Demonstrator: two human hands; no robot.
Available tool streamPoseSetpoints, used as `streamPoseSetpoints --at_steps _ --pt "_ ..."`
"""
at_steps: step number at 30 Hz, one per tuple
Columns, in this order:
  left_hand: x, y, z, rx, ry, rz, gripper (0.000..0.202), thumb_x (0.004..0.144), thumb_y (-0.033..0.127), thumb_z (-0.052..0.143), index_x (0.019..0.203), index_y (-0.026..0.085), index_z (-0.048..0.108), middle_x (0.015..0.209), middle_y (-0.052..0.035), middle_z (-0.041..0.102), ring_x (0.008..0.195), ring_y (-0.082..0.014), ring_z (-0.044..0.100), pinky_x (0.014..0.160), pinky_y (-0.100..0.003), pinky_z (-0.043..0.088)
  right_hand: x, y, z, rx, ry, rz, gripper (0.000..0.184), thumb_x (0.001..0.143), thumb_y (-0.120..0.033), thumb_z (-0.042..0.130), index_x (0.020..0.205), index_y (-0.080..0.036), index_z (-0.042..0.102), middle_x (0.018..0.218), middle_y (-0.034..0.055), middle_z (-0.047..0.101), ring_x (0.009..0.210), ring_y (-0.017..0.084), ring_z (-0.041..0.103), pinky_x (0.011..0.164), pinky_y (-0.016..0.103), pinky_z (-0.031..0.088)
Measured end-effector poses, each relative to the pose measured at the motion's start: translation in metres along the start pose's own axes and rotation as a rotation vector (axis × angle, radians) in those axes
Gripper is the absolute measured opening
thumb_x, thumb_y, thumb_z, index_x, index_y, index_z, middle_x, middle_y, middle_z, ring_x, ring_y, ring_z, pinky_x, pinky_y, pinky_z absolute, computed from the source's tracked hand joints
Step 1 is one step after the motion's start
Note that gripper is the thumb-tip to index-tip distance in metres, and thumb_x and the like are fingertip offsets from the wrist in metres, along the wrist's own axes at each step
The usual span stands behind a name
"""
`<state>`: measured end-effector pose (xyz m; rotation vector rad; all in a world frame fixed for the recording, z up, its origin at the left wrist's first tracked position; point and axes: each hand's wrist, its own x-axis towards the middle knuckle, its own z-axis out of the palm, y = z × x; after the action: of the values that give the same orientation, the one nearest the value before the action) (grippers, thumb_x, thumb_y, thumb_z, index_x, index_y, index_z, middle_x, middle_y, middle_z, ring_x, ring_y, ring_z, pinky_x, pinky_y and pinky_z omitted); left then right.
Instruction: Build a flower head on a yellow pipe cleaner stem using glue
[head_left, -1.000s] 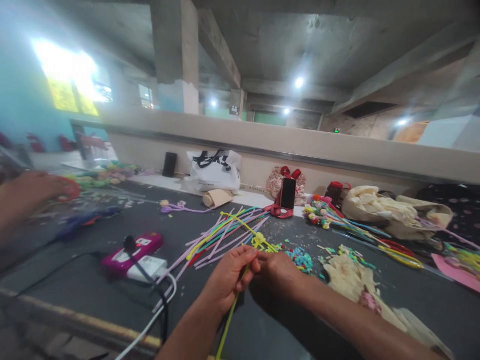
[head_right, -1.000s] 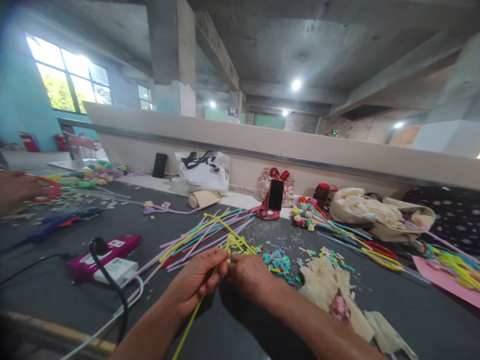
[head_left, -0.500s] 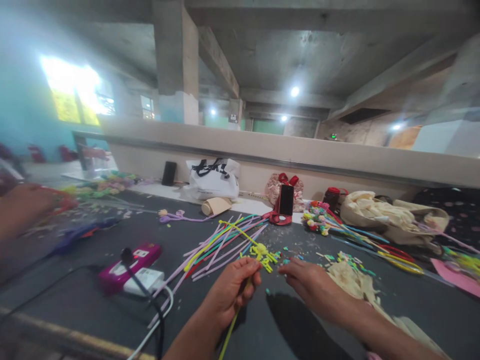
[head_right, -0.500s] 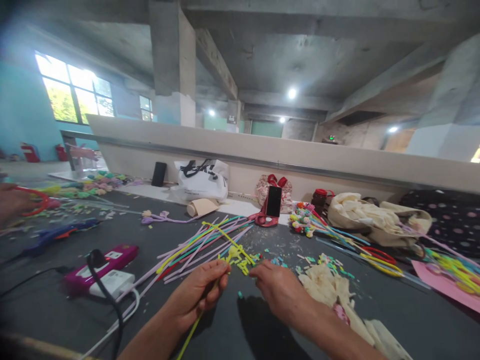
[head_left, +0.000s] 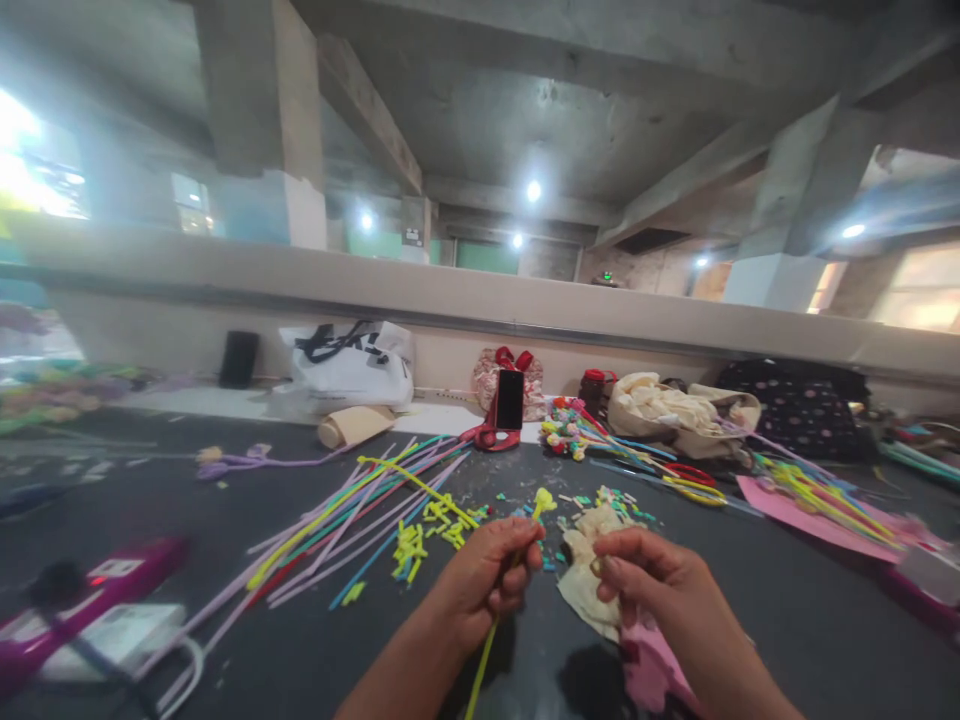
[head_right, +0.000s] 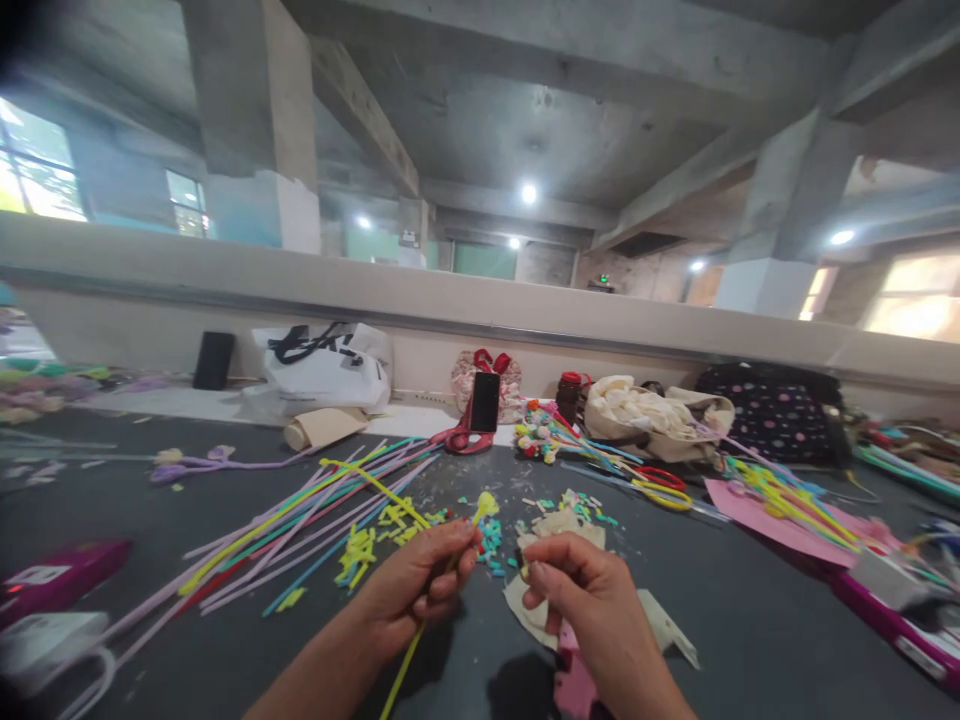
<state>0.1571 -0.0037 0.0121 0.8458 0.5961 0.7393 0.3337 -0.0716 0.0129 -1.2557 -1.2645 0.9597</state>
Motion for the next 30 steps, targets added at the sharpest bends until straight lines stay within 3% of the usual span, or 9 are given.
streamPoseSetpoints --at_steps 4,11,15,19,30 --pt "0.003 -0.018 0.006 0.022 -0.034 -0.050 0.015 0.066 0.024 0.062 0.061 0.014 0.052 0.046 0.0059 0.051 0.027 0.0015 0.027 0.027 -0.011 0.010 -0.004 0.008 0.002 0.218 0.023 0.064 0.023 0.063 -0.034 0.072 0.073 -0.017 0.061 0.055 -0.0011 0.065 0.041 0.007 0.048 0.038 0.017 0.037" --pt "-0.004 -0.021 0.010 0.057 -0.029 -0.048 0.019 0.059 0.021 0.067 0.066 0.015 0.051 0.052 0.0051 0.052 0.033 0.0011 0.025 0.030 -0.012 0.009 0.002 0.021 0.013 0.157 0.064 0.051 0.020 0.064 -0.032 0.071 0.070 -0.015 0.064 0.043 -0.0072 0.052 0.035 0.002 0.035 0.034 0.014 0.023" --pt "-0.005 -0.022 0.010 0.086 -0.010 -0.024 0.021 0.056 0.017 0.068 0.068 0.015 0.051 0.048 0.0078 0.048 0.033 0.0008 0.023 0.031 -0.012 0.008 0.003 0.018 0.024 0.094 0.056 0.034 0.018 0.065 -0.031 0.069 0.069 -0.013 0.065 0.045 -0.0065 0.051 0.039 0.004 0.039 0.037 0.015 0.026" --pt "-0.004 -0.024 0.007 0.113 0.012 0.003 0.020 0.060 0.022 0.069 0.067 0.015 0.051 0.051 0.0058 0.053 0.032 0.0010 0.026 0.031 -0.013 0.009 0.005 0.016 0.031 0.081 0.031 0.039 0.019 0.066 -0.032 0.068 0.069 -0.014 0.064 0.049 -0.0059 0.053 0.040 0.005 0.041 0.037 0.015 0.027" --pt "-0.006 -0.021 0.007 0.178 -0.033 0.036 0.018 0.061 0.025 0.067 0.061 0.015 0.053 0.050 0.0041 0.056 0.030 0.0006 0.028 0.031 -0.014 0.010 0.004 0.010 0.022 0.177 -0.118 0.148 0.022 0.063 -0.034 0.070 0.064 -0.014 0.060 0.043 -0.0063 0.052 0.035 0.004 0.041 0.035 0.014 0.027"
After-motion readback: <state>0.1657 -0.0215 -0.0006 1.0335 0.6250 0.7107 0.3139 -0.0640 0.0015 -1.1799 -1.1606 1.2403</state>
